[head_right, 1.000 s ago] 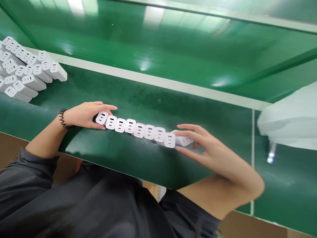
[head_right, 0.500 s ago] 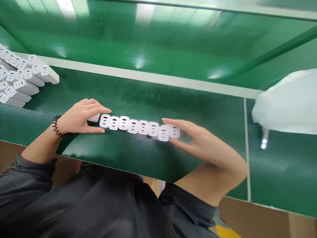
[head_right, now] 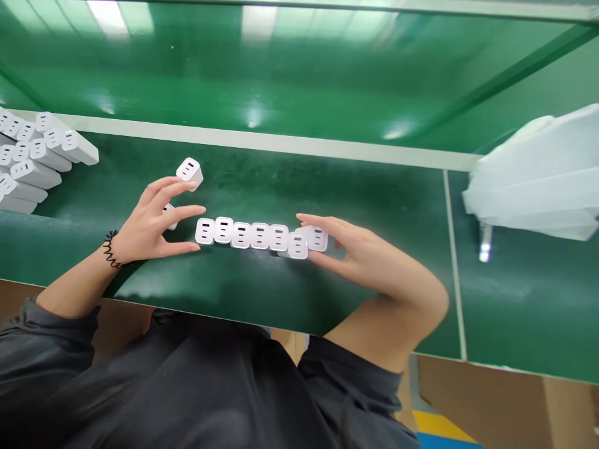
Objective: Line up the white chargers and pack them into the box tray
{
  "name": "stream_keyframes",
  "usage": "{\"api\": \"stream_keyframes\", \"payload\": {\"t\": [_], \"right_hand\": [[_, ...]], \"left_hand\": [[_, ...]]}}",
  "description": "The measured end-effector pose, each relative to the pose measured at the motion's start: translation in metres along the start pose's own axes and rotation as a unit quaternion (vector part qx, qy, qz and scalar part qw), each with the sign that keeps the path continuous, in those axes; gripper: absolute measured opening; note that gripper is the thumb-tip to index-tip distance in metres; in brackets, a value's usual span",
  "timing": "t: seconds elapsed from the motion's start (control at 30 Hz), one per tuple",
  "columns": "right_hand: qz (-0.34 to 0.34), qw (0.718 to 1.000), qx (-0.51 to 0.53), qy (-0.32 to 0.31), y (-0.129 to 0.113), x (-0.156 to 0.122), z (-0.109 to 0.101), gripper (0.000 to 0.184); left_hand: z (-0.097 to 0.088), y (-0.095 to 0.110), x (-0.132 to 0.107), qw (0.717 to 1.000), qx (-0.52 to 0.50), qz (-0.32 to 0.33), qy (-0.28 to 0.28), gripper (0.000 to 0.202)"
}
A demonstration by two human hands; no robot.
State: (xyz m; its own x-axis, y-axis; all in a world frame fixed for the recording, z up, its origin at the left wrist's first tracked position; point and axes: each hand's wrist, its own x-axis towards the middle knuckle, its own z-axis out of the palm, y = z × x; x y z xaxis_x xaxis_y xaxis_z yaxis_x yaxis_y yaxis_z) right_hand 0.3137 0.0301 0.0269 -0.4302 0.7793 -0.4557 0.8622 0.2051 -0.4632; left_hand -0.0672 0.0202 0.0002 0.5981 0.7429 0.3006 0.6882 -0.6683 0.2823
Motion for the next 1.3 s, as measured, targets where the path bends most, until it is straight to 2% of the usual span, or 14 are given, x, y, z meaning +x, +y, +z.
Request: {"api": "stream_keyframes", "payload": {"t": [0.17,0.33,0.47,0.67,0.93,1.07,1.2,1.3], "right_hand": [[-0.002,1.0,0.01,-0.005,-0.004,0.0,-0.001,0.065],[-0.007,1.0,0.009,-0.002,0.001,0.002,0.002,0.065],[-0.025,0.999,0.018,0.012,0.004,0.003,0.004,0.064],[-0.026,0.999,0.028,0.012,0.0,0.002,0.003,0.064],[-0.047,0.999,0.008,0.02,-0.001,0.001,0.002,0.064],[-0.051,0.998,0.018,0.012,-0.001,0.001,0.003,0.065],[-0.066,0.997,0.027,0.007,-0.001,0.002,0.004,0.069],[-0.07,0.997,0.023,0.008,0.0,0.003,0.005,0.074]], "left_hand": [[0.01,0.004,-0.002,0.999,0.019,0.034,0.003,0.044],[0.011,0.01,-0.001,0.997,-0.044,0.061,0.004,0.036],[0.009,0.016,-0.002,0.994,-0.074,0.074,0.019,0.044],[0.011,0.015,-0.002,0.998,0.006,0.044,0.036,0.053],[0.023,0.019,0.009,0.997,0.009,0.048,0.055,0.053],[0.027,0.022,0.012,0.997,0.019,0.065,0.039,0.059],[0.027,0.022,0.012,0.994,0.02,0.104,0.027,0.051],[0.024,0.021,0.012,0.994,0.02,0.1,0.039,0.043]]}}
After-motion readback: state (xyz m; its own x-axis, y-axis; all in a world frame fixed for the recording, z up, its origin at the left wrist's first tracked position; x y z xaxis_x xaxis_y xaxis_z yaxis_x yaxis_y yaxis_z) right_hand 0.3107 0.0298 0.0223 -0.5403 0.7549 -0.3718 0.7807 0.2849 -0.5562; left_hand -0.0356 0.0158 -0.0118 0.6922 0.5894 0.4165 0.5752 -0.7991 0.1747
